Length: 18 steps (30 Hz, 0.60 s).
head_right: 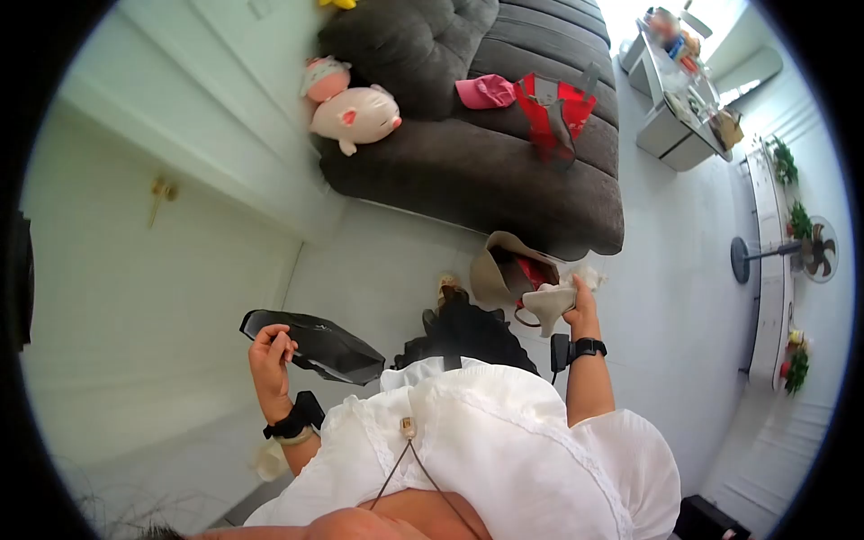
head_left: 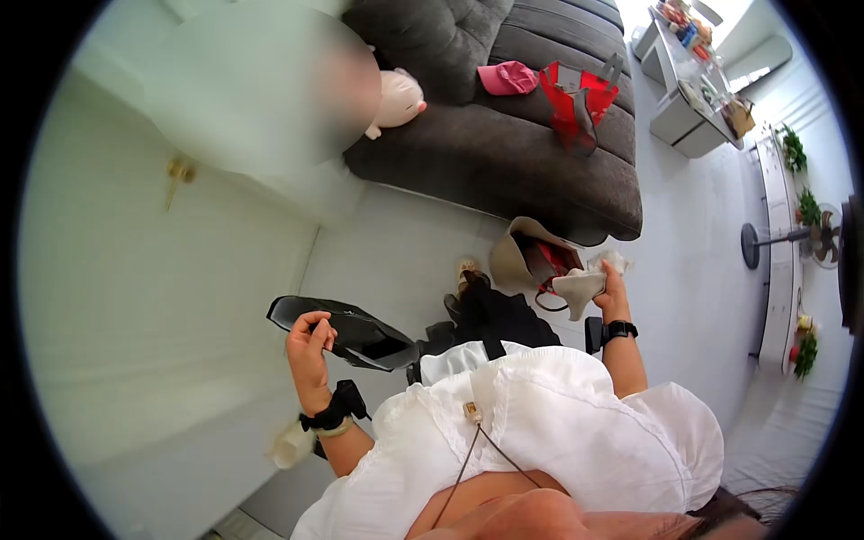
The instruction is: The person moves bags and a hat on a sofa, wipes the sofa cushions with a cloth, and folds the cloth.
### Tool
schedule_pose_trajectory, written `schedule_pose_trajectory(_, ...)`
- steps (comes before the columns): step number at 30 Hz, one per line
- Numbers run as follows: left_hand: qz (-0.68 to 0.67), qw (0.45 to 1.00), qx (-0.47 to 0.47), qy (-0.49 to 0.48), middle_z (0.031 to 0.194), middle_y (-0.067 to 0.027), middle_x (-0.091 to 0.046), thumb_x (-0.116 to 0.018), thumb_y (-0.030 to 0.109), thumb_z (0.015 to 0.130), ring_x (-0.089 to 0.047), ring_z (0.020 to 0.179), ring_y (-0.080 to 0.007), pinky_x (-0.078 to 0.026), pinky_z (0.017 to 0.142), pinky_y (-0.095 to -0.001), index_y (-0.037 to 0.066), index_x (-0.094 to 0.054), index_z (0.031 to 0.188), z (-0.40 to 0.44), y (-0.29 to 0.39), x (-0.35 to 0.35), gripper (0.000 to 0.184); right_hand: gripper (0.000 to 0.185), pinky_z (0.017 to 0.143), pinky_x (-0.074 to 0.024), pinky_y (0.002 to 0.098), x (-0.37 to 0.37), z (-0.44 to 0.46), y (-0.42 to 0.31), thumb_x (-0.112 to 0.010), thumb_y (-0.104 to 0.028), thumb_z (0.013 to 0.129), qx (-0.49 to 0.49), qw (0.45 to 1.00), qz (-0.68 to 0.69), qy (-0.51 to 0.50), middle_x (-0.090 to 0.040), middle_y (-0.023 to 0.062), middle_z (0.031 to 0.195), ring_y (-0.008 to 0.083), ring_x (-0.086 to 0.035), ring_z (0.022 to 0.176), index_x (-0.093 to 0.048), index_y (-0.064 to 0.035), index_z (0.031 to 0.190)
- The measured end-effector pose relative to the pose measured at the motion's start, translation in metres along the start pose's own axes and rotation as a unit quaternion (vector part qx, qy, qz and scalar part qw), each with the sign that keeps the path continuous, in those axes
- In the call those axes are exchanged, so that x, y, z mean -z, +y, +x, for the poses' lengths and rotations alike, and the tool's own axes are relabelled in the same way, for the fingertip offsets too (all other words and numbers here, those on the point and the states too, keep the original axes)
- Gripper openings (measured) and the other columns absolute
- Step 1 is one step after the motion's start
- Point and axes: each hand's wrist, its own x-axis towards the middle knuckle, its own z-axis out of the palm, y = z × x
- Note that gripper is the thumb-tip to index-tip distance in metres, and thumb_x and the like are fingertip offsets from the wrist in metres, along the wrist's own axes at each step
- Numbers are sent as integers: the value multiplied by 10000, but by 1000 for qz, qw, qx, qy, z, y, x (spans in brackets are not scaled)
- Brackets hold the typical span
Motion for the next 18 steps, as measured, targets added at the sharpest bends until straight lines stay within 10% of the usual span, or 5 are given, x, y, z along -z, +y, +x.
schedule_pose_trajectory(9, 90, 991, -54, -82, 670, -24, -572, -601, 40, 789, -476, 562, -72, -391, 552, -218, -18, -601, 867, 170, 129, -55, 97, 429, 850, -507, 490, -124, 127, 5, -620, -198, 854, -31, 997, -61, 41, -589, 121, 1129, 307, -596, 1006, -506, -49, 1240)
schedule_pose_trajectory(18, -28, 955, -226, -192, 489, 35, -434, -731, 476, 799, -411, 467, -85, -412, 570, -290, 50, -523, 831, 338, 177, -81, 475, 537, 889, -476, 389, -310, 231, 2, -609, -19, 803, 219, 925, -306, 50, -569, 107, 1204, 256, -557, 1086, -464, -70, 1318)
